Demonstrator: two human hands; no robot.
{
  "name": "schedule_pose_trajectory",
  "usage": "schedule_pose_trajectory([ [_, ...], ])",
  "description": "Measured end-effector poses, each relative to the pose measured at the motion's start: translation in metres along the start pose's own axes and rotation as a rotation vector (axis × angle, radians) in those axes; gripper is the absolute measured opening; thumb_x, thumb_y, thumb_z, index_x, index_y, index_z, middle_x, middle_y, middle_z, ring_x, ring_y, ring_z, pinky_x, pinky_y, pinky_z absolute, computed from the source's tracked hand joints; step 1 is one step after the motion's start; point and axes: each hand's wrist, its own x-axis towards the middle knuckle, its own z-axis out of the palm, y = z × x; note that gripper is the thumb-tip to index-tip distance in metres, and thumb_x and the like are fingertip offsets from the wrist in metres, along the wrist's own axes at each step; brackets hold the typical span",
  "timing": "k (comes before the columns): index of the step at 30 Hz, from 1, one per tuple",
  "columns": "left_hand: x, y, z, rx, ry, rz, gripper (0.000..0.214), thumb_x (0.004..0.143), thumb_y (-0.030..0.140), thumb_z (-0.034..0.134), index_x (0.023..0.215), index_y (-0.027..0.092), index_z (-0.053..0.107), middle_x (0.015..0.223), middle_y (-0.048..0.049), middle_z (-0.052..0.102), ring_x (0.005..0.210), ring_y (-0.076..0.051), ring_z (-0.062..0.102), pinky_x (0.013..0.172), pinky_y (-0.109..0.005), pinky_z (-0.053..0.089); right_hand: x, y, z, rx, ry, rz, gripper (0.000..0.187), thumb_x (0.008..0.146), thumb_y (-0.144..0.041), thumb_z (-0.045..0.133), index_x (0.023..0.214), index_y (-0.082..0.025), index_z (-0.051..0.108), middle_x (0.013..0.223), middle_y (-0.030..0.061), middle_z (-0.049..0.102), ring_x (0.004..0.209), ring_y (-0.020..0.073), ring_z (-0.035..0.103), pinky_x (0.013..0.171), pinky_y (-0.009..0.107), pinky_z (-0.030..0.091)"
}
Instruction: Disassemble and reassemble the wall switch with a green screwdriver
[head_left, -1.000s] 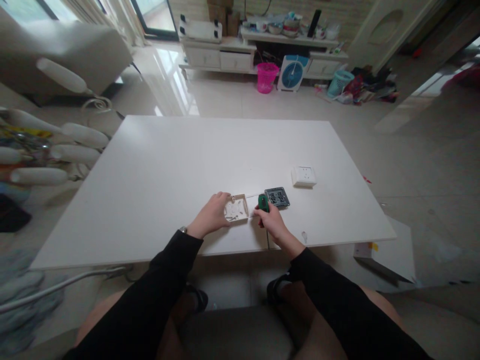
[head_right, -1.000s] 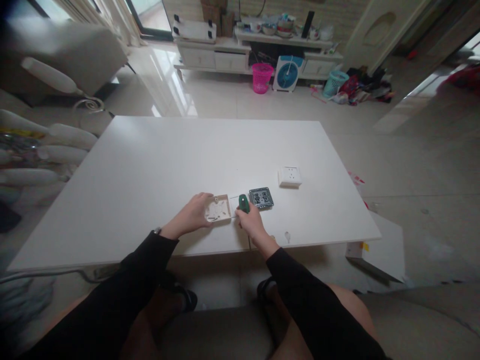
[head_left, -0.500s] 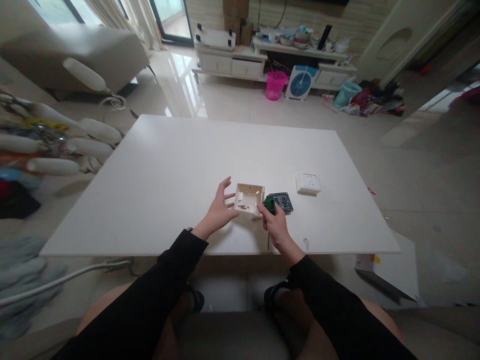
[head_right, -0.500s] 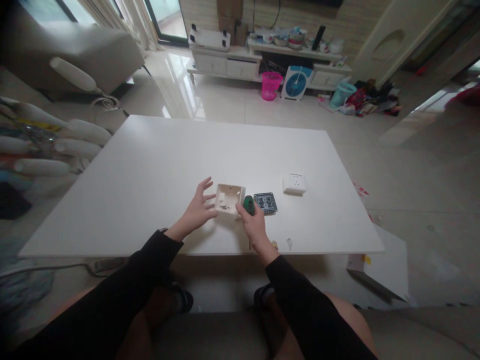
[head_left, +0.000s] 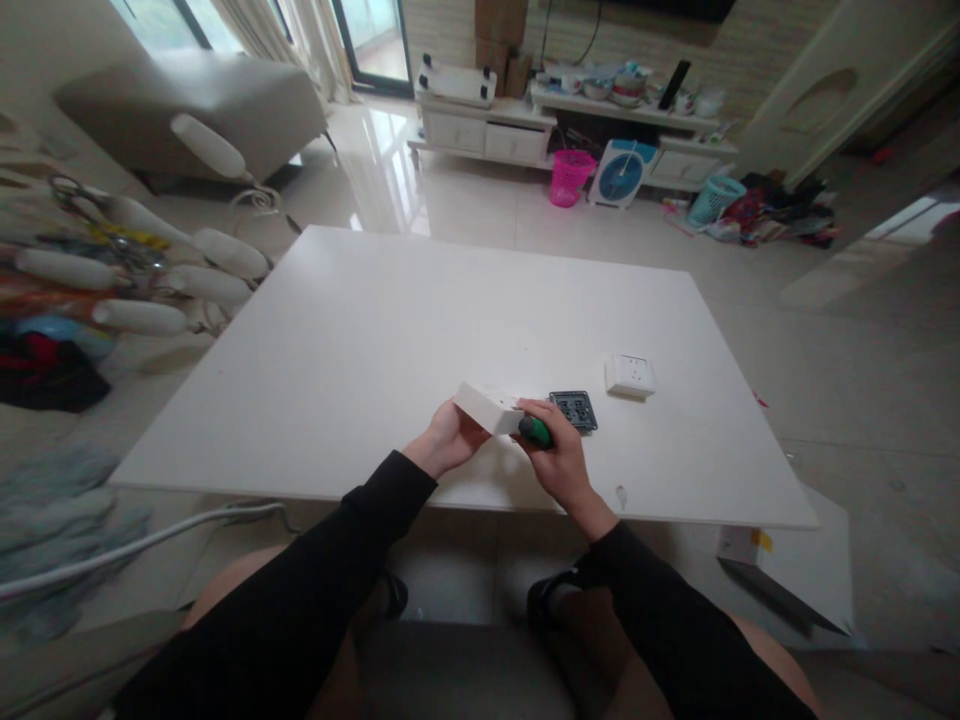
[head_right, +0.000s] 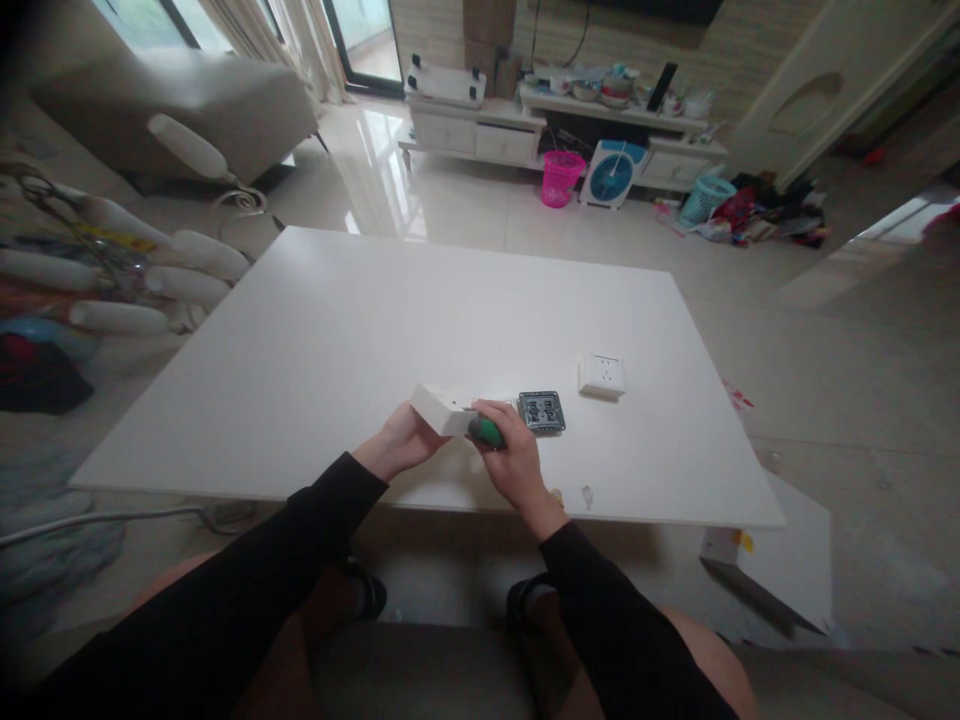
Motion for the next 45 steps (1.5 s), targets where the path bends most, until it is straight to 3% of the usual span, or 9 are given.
schedule_pose_trajectory([
  [4,0.006,0.003,-0.004,-0.017,0.117,-0.035,0.023,0.089,0.004,0.046,0.081,0.012,0.066,0.082,-0.0118,0.072,0.077,-0.016,0.071,0.086,-0.028,0.061,0.001,0.001,0.001,0.009,0.162,0.088,0.034,0.087,-0.038,0.074,0.118,-0.024,0.071,0.119,0.0094,0.073,0.112,0.0276,0.066,0.103,0.042,0.049],
  [8,0.007,0.020,-0.010,0.072,0.234,0.185,0.025,0.082,-0.008,0.049,0.092,0.007,0.066,0.097,-0.0167,0.074,0.098,-0.020,0.076,0.109,-0.033,0.056,0.005,0.010,0.001,0.063,0.332,0.349,0.037,0.082,-0.052,0.075,0.096,-0.018,0.070,0.090,0.0063,0.071,0.086,0.0228,0.062,0.084,0.036,0.051],
  [11,0.006,0.037,-0.013,0.181,0.209,0.333,0.017,0.088,-0.003,0.054,0.095,0.006,0.066,0.101,-0.0182,0.075,0.101,-0.021,0.077,0.110,-0.037,0.055,0.005,0.022,0.006,0.148,0.324,0.531,0.042,0.077,-0.058,0.076,0.084,-0.017,0.068,0.073,0.0023,0.064,0.072,0.0190,0.056,0.071,0.032,0.048],
  [15,0.008,0.050,-0.016,0.371,0.192,0.378,0.008,0.092,0.004,0.061,0.093,0.007,0.068,0.097,-0.0163,0.076,0.095,-0.019,0.077,0.106,-0.038,0.056,-0.001,0.031,0.018,0.220,0.224,0.685,0.042,0.071,-0.058,0.078,0.081,-0.018,0.068,0.066,-0.0001,0.061,0.065,0.0171,0.053,0.064,0.030,0.044],
  [21,0.011,0.043,-0.019,0.681,0.207,0.312,0.015,0.083,-0.001,0.063,0.089,0.011,0.071,0.087,-0.0111,0.076,0.072,-0.017,0.074,0.097,-0.044,0.059,-0.008,0.023,0.031,0.154,0.098,0.650,0.040,0.069,-0.055,0.079,0.074,-0.019,0.065,0.065,-0.0028,0.059,0.066,0.0157,0.049,0.066,0.029,0.041],
  [26,0.008,0.035,-0.013,0.551,0.154,0.256,0.016,0.078,0.001,0.063,0.089,0.010,0.071,0.090,-0.0137,0.076,0.073,-0.018,0.073,0.098,-0.044,0.058,-0.012,0.022,0.036,0.148,0.038,0.664,0.038,0.070,-0.054,0.076,0.075,-0.019,0.064,0.066,-0.0030,0.058,0.066,0.0161,0.049,0.066,0.029,0.041],
  [35,0.004,0.033,-0.006,0.336,0.167,0.194,0.018,0.077,-0.006,0.060,0.088,0.005,0.070,0.097,-0.0163,0.074,0.086,-0.018,0.075,0.111,-0.040,0.055,-0.018,0.026,0.042,0.105,-0.028,0.704,0.039,0.070,-0.055,0.074,0.081,-0.018,0.068,0.074,0.0014,0.066,0.071,0.0190,0.056,0.068,0.030,0.042],
  [41,0.004,0.033,-0.004,0.301,0.160,0.204,0.019,0.076,-0.007,0.062,0.088,0.007,0.069,0.096,-0.0159,0.075,0.098,-0.021,0.077,0.112,-0.041,0.055,-0.017,0.024,0.039,0.042,-0.078,0.648,0.036,0.075,-0.055,0.068,0.074,-0.019,0.066,0.069,0.0007,0.065,0.069,0.0191,0.055,0.065,0.029,0.039],
  [45,0.003,0.032,-0.005,0.345,0.134,0.207,0.022,0.078,-0.007,0.063,0.093,0.008,0.067,0.095,-0.0146,0.077,0.093,-0.020,0.078,0.111,-0.041,0.056,-0.015,0.021,0.036,0.007,-0.089,0.616,0.033,0.077,-0.052,0.066,0.077,-0.019,0.067,0.072,0.0014,0.067,0.071,0.0199,0.056,0.068,0.030,0.040],
])
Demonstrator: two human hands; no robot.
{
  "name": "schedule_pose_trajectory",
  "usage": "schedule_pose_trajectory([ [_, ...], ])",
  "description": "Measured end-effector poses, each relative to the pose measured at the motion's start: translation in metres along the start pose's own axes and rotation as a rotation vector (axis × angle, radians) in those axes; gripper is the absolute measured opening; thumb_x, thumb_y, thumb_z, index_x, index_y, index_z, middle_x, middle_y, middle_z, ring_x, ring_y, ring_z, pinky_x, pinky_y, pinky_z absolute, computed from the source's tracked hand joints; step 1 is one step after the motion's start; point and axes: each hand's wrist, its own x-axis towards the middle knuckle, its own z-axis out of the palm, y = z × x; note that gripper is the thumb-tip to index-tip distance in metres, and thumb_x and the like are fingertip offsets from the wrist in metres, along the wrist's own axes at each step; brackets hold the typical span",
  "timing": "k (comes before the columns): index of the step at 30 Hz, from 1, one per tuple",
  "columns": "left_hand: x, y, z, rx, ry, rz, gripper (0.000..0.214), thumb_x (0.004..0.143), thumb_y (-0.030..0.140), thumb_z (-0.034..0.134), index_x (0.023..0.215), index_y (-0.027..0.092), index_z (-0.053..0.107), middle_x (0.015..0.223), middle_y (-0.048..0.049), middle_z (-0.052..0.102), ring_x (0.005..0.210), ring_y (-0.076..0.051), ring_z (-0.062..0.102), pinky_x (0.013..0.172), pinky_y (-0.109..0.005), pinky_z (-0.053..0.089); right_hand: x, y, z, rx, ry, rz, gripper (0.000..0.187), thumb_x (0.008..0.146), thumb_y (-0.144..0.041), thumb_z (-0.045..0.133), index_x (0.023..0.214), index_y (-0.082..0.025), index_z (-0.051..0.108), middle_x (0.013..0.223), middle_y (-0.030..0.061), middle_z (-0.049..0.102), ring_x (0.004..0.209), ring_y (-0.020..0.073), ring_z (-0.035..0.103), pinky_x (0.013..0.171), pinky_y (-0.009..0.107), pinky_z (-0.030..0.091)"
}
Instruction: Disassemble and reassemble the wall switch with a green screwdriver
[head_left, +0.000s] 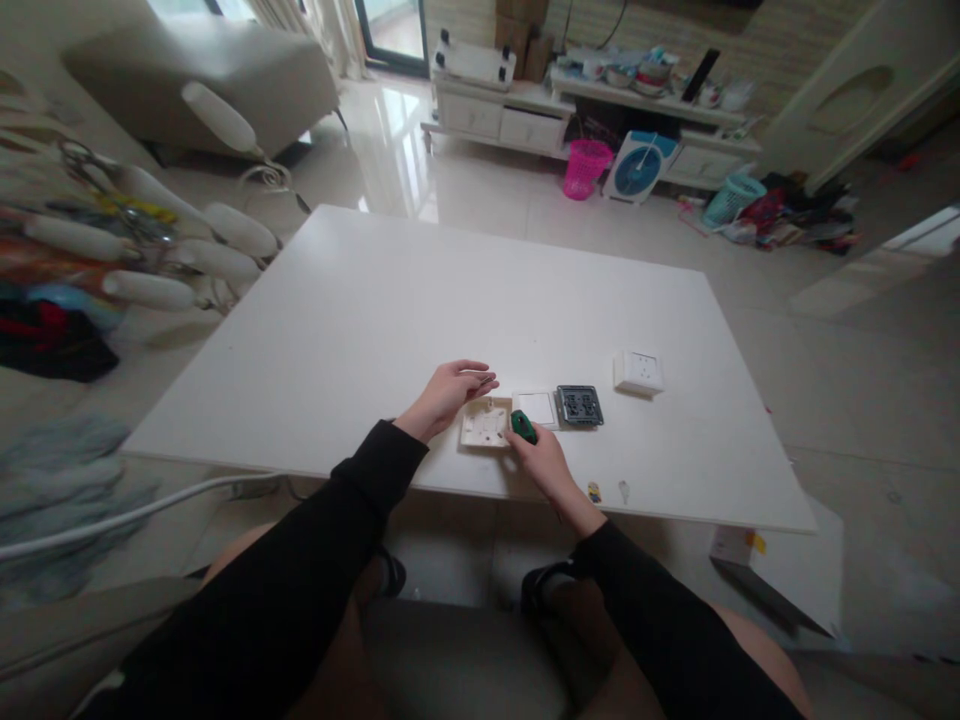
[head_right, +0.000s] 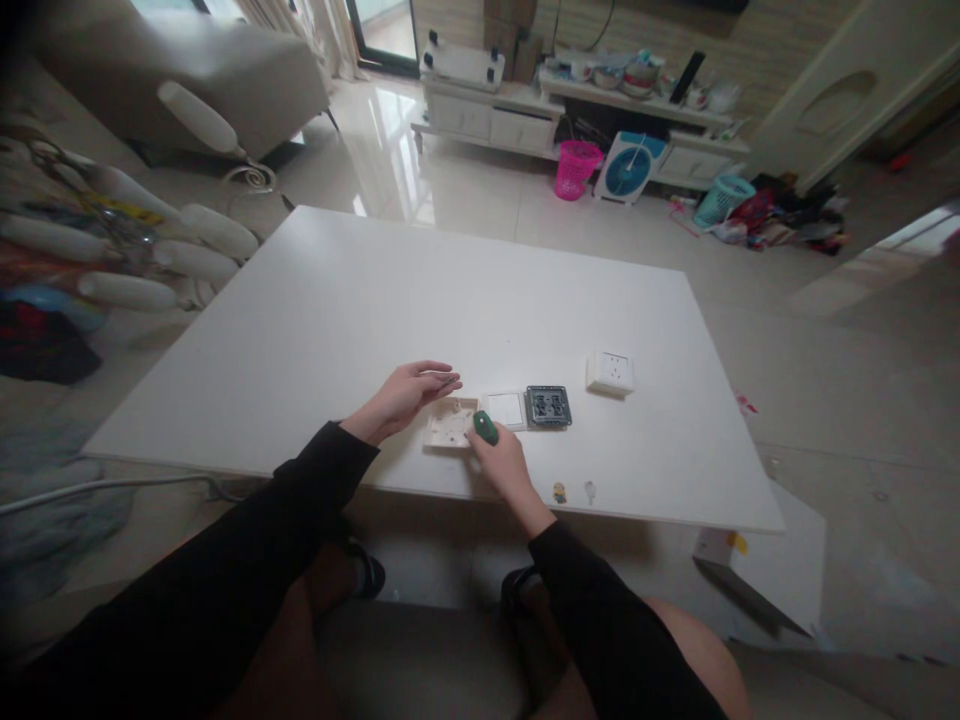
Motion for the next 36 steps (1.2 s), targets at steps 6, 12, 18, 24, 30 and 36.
schedule_pose_trajectory([
  [6,-0.003,-0.001,-0.002,0.047,-0.048,0.002,0.023,0.077,-0.007,0.067,0.095,0.009,0.066,0.092,-0.0143,0.078,0.085,-0.019,0.078,0.106,-0.042,0.057,-0.001,-0.002,-0.005,-0.081,-0.032,-0.049,0.026,0.079,-0.045,0.064,0.080,-0.019,0.069,0.074,0.0017,0.068,0.073,0.0205,0.057,0.071,0.031,0.041],
  [12,-0.009,0.000,0.004,0.006,-0.056,-0.034,0.019,0.080,-0.005,0.065,0.094,0.008,0.065,0.095,-0.0161,0.078,0.086,-0.019,0.078,0.106,-0.040,0.056,0.000,-0.005,-0.009,-0.100,-0.005,-0.074,0.022,0.080,-0.042,0.063,0.076,-0.021,0.064,0.068,-0.0008,0.062,0.069,0.0187,0.052,0.067,0.030,0.038],
  [18,-0.001,0.003,-0.002,0.211,-0.085,0.104,0.021,0.077,-0.005,0.067,0.090,0.012,0.064,0.094,-0.0120,0.078,0.088,-0.019,0.077,0.096,-0.039,0.059,0.002,-0.011,-0.012,-0.049,0.055,-0.094,0.024,0.081,-0.043,0.063,0.082,-0.019,0.067,0.074,0.0002,0.064,0.071,0.0183,0.052,0.069,0.030,0.040],
  [24,0.012,0.015,-0.035,0.826,0.027,0.394,0.025,0.071,-0.003,0.066,0.089,0.013,0.069,0.095,-0.0076,0.076,0.083,-0.018,0.076,0.083,-0.032,0.061,0.001,-0.010,-0.016,-0.060,0.088,-0.112,0.026,0.079,-0.043,0.062,0.083,-0.019,0.069,0.074,0.0016,0.065,0.072,0.0197,0.053,0.070,0.031,0.040],
  [30,0.011,0.014,-0.041,1.045,-0.003,0.364,0.031,0.069,-0.005,0.060,0.092,0.014,0.068,0.092,-0.0071,0.076,0.078,-0.017,0.075,0.073,-0.026,0.059,0.001,-0.011,-0.015,-0.058,0.081,-0.110,0.024,0.078,-0.042,0.062,0.082,-0.019,0.069,0.072,0.0005,0.063,0.070,0.0192,0.053,0.070,0.031,0.040],
  [36,0.019,0.005,-0.051,1.295,-0.020,0.347,0.034,0.070,-0.006,0.058,0.096,0.014,0.069,0.087,-0.0058,0.077,0.078,-0.017,0.074,0.073,-0.026,0.055,0.002,-0.011,-0.017,-0.071,0.091,-0.111,0.023,0.078,-0.041,0.062,0.083,-0.019,0.069,0.071,0.0000,0.062,0.071,0.0190,0.052,0.070,0.031,0.039],
])
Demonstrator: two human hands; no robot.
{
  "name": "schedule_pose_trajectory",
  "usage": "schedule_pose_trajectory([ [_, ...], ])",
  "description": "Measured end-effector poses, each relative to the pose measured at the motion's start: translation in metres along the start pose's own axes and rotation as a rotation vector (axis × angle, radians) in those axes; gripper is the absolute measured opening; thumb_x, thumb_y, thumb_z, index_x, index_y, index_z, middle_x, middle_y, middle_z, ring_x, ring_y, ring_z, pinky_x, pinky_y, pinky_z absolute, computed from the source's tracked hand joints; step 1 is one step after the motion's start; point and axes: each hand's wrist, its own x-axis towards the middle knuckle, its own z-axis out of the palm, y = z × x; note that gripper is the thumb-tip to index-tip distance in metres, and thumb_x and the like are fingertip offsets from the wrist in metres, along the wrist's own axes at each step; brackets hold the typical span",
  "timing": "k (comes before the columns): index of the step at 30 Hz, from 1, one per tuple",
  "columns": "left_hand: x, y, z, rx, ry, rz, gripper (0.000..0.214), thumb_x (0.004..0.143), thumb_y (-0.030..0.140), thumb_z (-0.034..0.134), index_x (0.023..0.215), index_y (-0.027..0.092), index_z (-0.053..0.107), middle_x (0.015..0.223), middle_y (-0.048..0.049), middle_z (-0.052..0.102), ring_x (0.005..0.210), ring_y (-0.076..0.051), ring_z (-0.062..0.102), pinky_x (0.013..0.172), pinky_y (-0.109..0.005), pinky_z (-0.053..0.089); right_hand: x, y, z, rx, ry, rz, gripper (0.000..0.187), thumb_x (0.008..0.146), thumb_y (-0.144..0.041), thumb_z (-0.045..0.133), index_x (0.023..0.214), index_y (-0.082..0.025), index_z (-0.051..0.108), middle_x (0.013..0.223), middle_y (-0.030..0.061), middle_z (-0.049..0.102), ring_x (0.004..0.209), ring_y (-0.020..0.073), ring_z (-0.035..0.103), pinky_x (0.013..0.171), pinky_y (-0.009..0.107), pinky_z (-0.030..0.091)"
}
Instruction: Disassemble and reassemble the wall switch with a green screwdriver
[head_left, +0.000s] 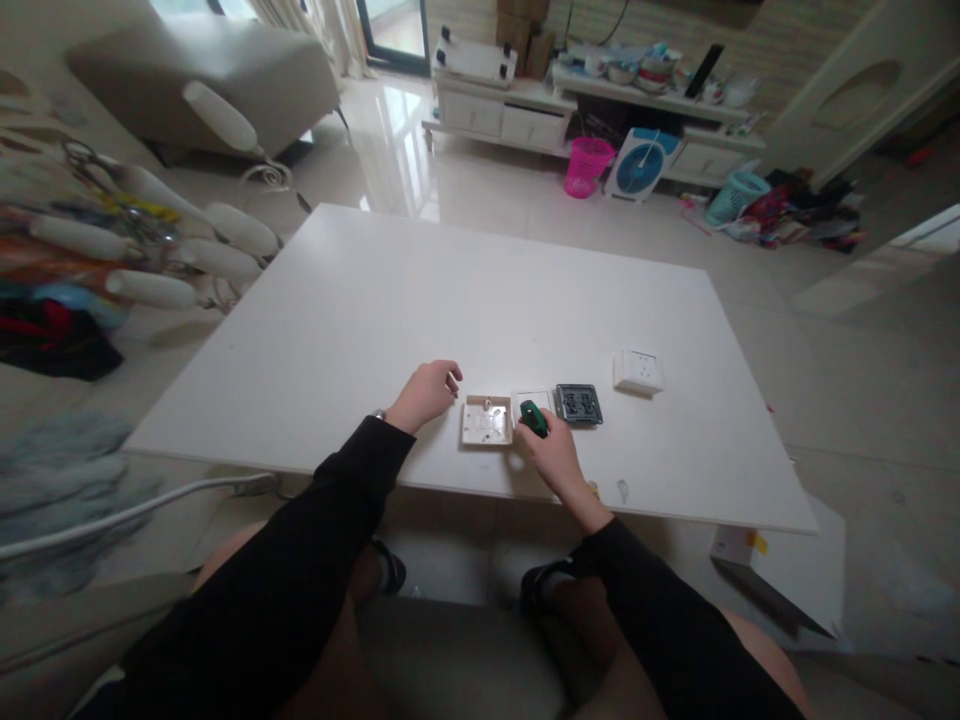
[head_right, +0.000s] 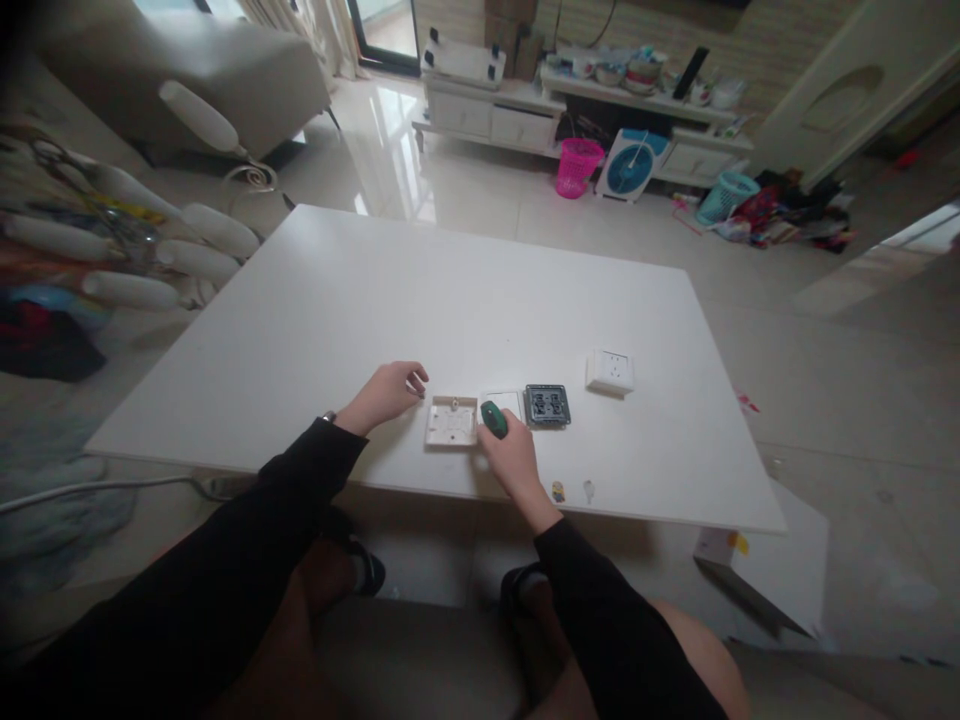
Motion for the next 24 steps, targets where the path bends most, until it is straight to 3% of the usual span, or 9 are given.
schedule_pose_trajectory([
  [11,0.002,-0.011,0.008,0.177,-0.014,0.061,0.035,0.079,-0.004,0.054,0.104,0.012,0.072,0.097,-0.0095,0.076,0.087,-0.018,0.071,0.083,-0.029,0.054,0.000,-0.003,0.000,0.000,-0.003,-0.016,0.022,0.077,-0.041,0.060,0.080,-0.020,0.066,0.072,0.0002,0.062,0.071,0.0192,0.052,0.068,0.031,0.039],
  [18,-0.001,-0.007,0.002,0.302,-0.003,0.091,0.043,0.077,-0.005,0.052,0.109,0.012,0.074,0.115,-0.0151,0.072,0.108,-0.024,0.069,0.100,-0.034,0.052,-0.001,-0.003,-0.001,-0.013,0.003,-0.007,0.021,0.077,-0.042,0.060,0.074,-0.022,0.060,0.068,-0.0006,0.058,0.070,0.0193,0.050,0.067,0.031,0.037],
  [21,-0.004,0.004,-0.003,0.275,-0.029,0.005,0.028,0.086,0.006,0.054,0.103,0.012,0.075,0.104,-0.0139,0.076,0.097,-0.023,0.072,0.092,-0.033,0.054,-0.001,-0.003,-0.001,-0.009,0.002,-0.011,0.020,0.077,-0.042,0.059,0.073,-0.022,0.058,0.066,-0.0015,0.056,0.069,0.0190,0.049,0.066,0.031,0.037],
  [22,-0.006,0.008,-0.005,0.253,-0.069,-0.028,0.022,0.089,0.014,0.055,0.096,0.012,0.075,0.094,-0.0132,0.077,0.088,-0.022,0.074,0.086,-0.032,0.056,-0.001,-0.004,-0.001,-0.010,0.002,-0.010,0.020,0.077,-0.042,0.059,0.073,-0.023,0.058,0.065,-0.0018,0.055,0.068,0.0188,0.049,0.066,0.030,0.036],
  [24,-0.009,0.015,-0.006,0.172,-0.233,-0.104,0.028,0.093,0.032,0.057,0.080,0.012,0.073,0.078,-0.0117,0.077,0.068,-0.020,0.072,0.071,-0.029,0.056,-0.001,-0.004,-0.001,-0.013,0.002,-0.007,0.020,0.077,-0.042,0.060,0.072,-0.023,0.056,0.065,-0.0022,0.054,0.067,0.0184,0.048,0.065,0.030,0.036],
])
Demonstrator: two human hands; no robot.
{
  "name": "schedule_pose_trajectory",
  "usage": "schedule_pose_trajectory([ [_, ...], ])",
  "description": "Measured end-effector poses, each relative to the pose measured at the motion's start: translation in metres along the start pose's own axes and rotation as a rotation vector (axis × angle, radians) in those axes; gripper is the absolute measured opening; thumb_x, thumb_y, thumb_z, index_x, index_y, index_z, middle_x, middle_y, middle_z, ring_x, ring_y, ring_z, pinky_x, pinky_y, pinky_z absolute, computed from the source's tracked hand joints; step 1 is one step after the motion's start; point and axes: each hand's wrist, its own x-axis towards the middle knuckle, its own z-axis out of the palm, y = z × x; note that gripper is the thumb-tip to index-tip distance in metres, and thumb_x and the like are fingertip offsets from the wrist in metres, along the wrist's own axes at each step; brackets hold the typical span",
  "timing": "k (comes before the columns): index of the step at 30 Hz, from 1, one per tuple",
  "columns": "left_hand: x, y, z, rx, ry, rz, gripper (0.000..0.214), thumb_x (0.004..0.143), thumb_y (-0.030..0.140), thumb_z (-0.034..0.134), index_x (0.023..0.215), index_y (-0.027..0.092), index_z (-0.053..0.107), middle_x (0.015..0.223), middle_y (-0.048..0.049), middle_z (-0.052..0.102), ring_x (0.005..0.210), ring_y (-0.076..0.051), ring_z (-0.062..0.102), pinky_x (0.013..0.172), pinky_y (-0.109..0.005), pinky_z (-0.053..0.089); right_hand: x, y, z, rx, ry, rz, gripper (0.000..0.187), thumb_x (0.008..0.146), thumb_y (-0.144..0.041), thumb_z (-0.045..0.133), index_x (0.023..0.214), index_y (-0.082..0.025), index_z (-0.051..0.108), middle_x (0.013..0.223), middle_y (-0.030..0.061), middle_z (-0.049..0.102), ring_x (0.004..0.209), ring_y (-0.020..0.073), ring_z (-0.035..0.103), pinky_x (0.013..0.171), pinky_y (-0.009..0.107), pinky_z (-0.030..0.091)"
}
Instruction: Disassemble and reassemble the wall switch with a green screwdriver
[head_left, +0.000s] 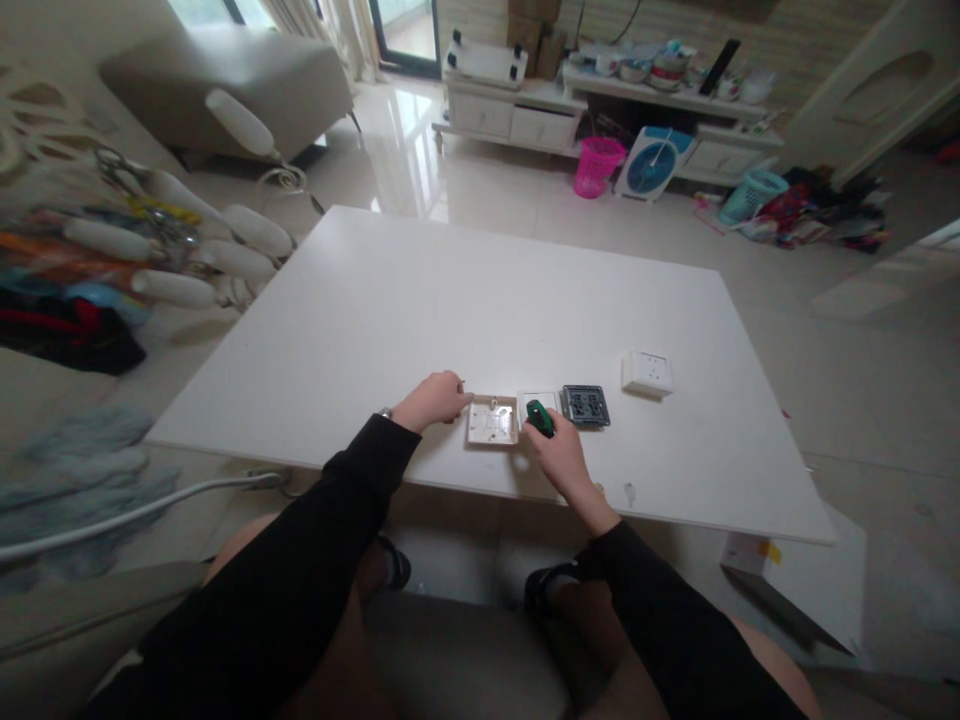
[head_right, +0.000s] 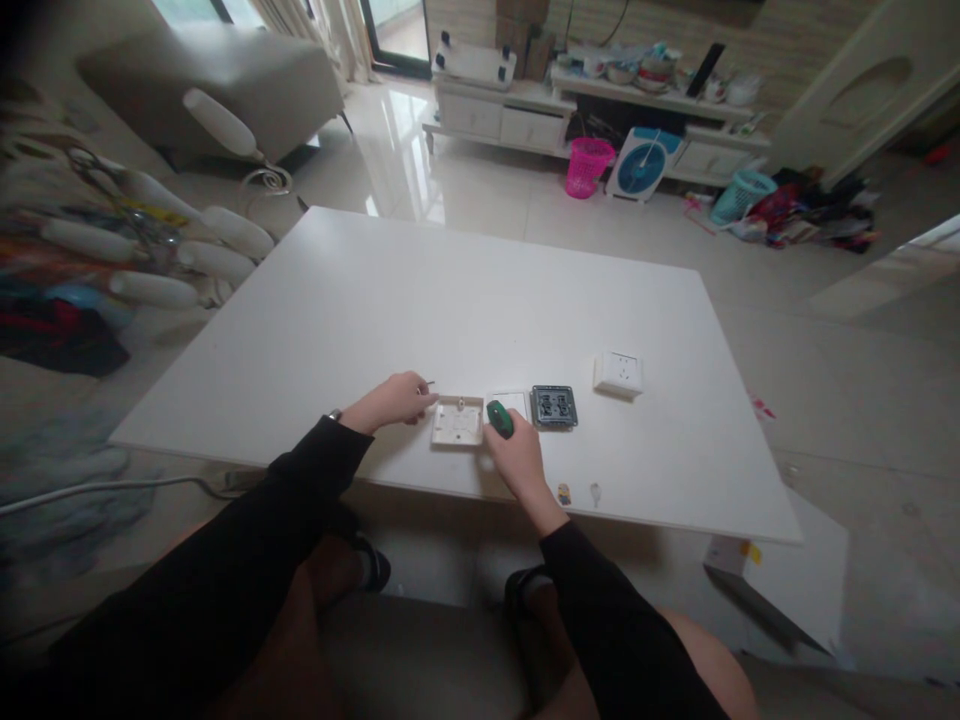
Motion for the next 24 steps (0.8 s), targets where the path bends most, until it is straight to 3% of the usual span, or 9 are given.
schedule_pose_trajectory([
  [2,-0.004,0.005,0.001,-0.079,-0.161,-0.029,0.039,0.090,0.045,0.062,0.070,0.012,0.070,0.073,-0.0115,0.076,0.059,-0.018,0.071,0.062,-0.027,0.054,0.000,0.000,0.000,0.000,-0.004,0.005,0.021,0.077,-0.043,0.060,0.072,-0.023,0.057,0.065,-0.0021,0.055,0.067,0.0186,0.048,0.065,0.030,0.036],
  [4,-0.006,0.008,0.005,-0.107,-0.208,-0.027,0.035,0.086,0.043,0.067,0.069,0.012,0.069,0.073,-0.0111,0.077,0.057,-0.017,0.071,0.058,-0.025,0.053,0.001,0.000,0.000,-0.001,-0.011,0.008,0.022,0.076,-0.044,0.060,0.073,-0.022,0.058,0.066,-0.0015,0.056,0.068,0.0190,0.049,0.066,0.031,0.037],
  [9,-0.006,0.009,0.012,0.050,-0.093,0.009,0.009,0.077,0.018,0.066,0.074,0.015,0.074,0.065,-0.0071,0.074,0.060,-0.017,0.071,0.064,-0.025,0.053,0.000,0.000,0.000,-0.008,-0.012,-0.008,0.024,0.078,-0.045,0.061,0.073,-0.022,0.059,0.066,-0.0014,0.056,0.068,0.0190,0.048,0.065,0.031,0.036],
  [13,-0.006,0.009,0.013,0.138,0.019,0.030,0.011,0.075,0.015,0.068,0.079,0.019,0.077,0.082,-0.0099,0.078,0.081,-0.023,0.074,0.075,-0.030,0.054,0.001,0.002,0.000,-0.013,-0.001,-0.015,0.023,0.078,-0.044,0.062,0.072,-0.023,0.058,0.065,-0.0018,0.056,0.067,0.0189,0.047,0.064,0.031,0.036],
  [18,-0.005,0.014,0.020,0.135,0.068,0.146,0.021,0.091,0.027,0.061,0.094,0.018,0.080,0.101,-0.0142,0.078,0.094,-0.027,0.073,0.084,-0.035,0.054,0.002,0.004,0.001,-0.023,-0.004,-0.021,0.019,0.078,-0.041,0.060,0.075,-0.022,0.059,0.068,-0.0013,0.057,0.069,0.0193,0.048,0.066,0.031,0.037],
  [24,0.001,0.013,0.026,0.113,0.076,0.233,0.027,0.088,0.013,0.061,0.111,0.011,0.076,0.107,-0.0155,0.076,0.099,-0.026,0.071,0.090,-0.034,0.054,0.001,0.004,0.001,-0.026,-0.021,-0.015,0.018,0.078,-0.040,0.059,0.076,-0.022,0.060,0.068,-0.0017,0.057,0.068,0.0188,0.048,0.065,0.030,0.036],
])
